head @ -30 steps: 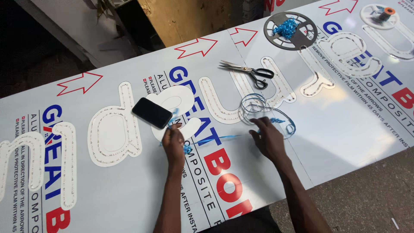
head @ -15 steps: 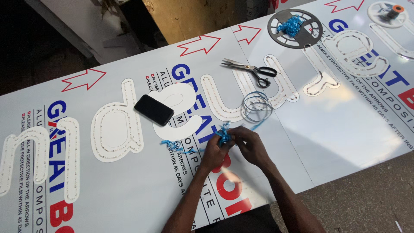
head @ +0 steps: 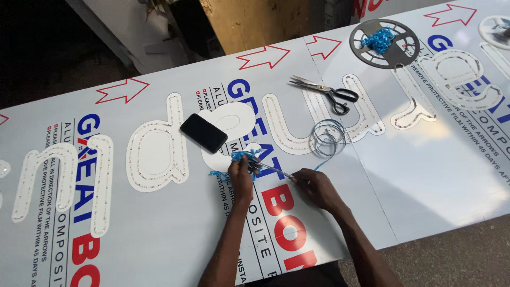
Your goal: The person uses scissors to cut a blue LED strip and then threads it through the channels of white letter-shaped frames laid out on a workbench. The person carefully guides the strip through the contours of the letters, ensuring it fits within the designated paths.
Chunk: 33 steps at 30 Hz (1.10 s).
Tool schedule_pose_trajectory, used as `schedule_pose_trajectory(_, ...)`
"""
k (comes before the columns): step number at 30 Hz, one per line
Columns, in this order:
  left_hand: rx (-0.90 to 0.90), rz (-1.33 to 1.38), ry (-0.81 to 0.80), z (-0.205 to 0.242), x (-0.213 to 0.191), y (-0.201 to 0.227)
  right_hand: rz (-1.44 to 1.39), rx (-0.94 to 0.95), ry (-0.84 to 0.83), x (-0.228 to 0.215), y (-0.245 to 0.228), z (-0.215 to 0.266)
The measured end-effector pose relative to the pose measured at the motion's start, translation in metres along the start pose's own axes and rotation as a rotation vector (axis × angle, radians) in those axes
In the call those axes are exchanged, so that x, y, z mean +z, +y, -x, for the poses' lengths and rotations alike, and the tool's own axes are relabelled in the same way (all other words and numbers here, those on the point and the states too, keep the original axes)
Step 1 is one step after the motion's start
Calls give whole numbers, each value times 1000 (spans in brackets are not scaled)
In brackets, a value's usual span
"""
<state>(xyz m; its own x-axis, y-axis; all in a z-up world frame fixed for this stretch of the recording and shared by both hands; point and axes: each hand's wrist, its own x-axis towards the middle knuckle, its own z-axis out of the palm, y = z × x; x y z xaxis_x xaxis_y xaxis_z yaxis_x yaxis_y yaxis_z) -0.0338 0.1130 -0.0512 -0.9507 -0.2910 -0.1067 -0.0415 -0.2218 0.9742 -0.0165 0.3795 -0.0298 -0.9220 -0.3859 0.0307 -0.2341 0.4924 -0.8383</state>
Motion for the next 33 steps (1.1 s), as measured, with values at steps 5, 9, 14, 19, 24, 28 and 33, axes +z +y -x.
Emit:
schedule_pose_trajectory(5,-8,86,140,-4,-3,30,97,88,-5,-18,0,-1)
schedule_pose_trajectory(9,61,167,167,-9,-9,38,163,172,22,-24,7,0)
schedule_pose_trajectory(14,110,308,363,-29,-34,35,318,229,86,-38,38,7)
schedule_pose_trajectory(19,177,508,411,-67,-116,9,419,391,284,-64,67,24)
schedule_pose_trajectory(24,152,696,317,-61,-119,6,639,530,285,-70,-25,17)
schedule_pose_trajectory(28,59,650,260,-15,-55,47,533,368,304,-24,-70,-6)
schedule_pose_trajectory(33,-12,426,-272,30,6,70,-424,-23,-199,89,-22,-52)
